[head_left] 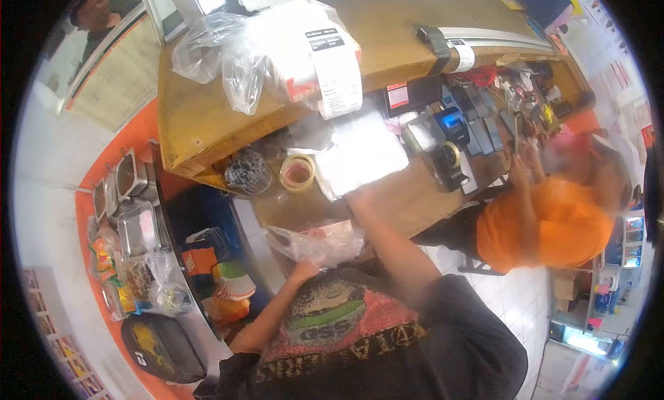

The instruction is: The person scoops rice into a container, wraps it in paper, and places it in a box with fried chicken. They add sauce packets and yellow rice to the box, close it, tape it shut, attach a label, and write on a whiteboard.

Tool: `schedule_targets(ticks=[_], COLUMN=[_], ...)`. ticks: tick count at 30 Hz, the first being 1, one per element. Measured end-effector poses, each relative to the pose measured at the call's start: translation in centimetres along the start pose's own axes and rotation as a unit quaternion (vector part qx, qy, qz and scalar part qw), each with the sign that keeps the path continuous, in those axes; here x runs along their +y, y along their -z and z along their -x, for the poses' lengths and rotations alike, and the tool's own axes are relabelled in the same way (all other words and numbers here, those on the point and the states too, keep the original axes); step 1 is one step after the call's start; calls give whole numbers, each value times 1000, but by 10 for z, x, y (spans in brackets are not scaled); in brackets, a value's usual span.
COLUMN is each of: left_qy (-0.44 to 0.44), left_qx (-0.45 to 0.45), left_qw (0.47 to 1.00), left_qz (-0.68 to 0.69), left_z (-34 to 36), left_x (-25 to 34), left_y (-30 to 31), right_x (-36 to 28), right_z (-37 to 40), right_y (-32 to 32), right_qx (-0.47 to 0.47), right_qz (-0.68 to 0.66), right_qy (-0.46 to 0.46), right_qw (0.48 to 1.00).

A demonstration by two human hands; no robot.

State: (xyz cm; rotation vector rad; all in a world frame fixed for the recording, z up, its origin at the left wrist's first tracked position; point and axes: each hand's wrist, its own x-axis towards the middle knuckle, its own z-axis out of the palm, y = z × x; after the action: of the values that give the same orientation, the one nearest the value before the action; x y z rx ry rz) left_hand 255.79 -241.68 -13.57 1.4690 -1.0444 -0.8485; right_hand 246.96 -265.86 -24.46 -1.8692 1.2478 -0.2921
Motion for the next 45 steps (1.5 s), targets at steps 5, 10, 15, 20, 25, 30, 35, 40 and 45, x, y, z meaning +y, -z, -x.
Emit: schedule_targets(ticks=[5, 10, 15, 20, 25, 30, 35, 40, 45], left_qy=[-34, -74, -65, -56, 12, 71, 107, 194, 268], left_qx=[-2, -3, -42, -13, -72, -24, -94, -33, 60], left_qw=[977, 911, 906, 958, 933, 981, 971, 971, 959], left_qz=[-210, -406, -415, -279, -352, -180, -194, -137, 71], left_z=[-5, -23, -26, -35, -35, -30, -33, -36, -36], left_x=[22, 78, 55, 81, 69, 112, 119, 130, 100], left_y=[7, 5, 3, 2, 7, -1, 2, -13, -15], right_x=[-52, -88, -95, -111, -104, -56, 7, 2, -64], right_z=[57, 105, 130, 143, 139, 118, 92, 91, 132], right_y=[68, 135, 165, 172, 163, 139, 16, -27, 57], right_qx=[-77, -31, -17, -9, 0, 97, -86, -140, -182], right_qz=[-347, -462, -535, -555, -615, -406, -288, -185, -125], right_qy=[-244, -153, -137, -123, -99, -100, 46, 189, 243], right_qw=[902, 873, 834, 823, 782, 903, 953, 954, 945])
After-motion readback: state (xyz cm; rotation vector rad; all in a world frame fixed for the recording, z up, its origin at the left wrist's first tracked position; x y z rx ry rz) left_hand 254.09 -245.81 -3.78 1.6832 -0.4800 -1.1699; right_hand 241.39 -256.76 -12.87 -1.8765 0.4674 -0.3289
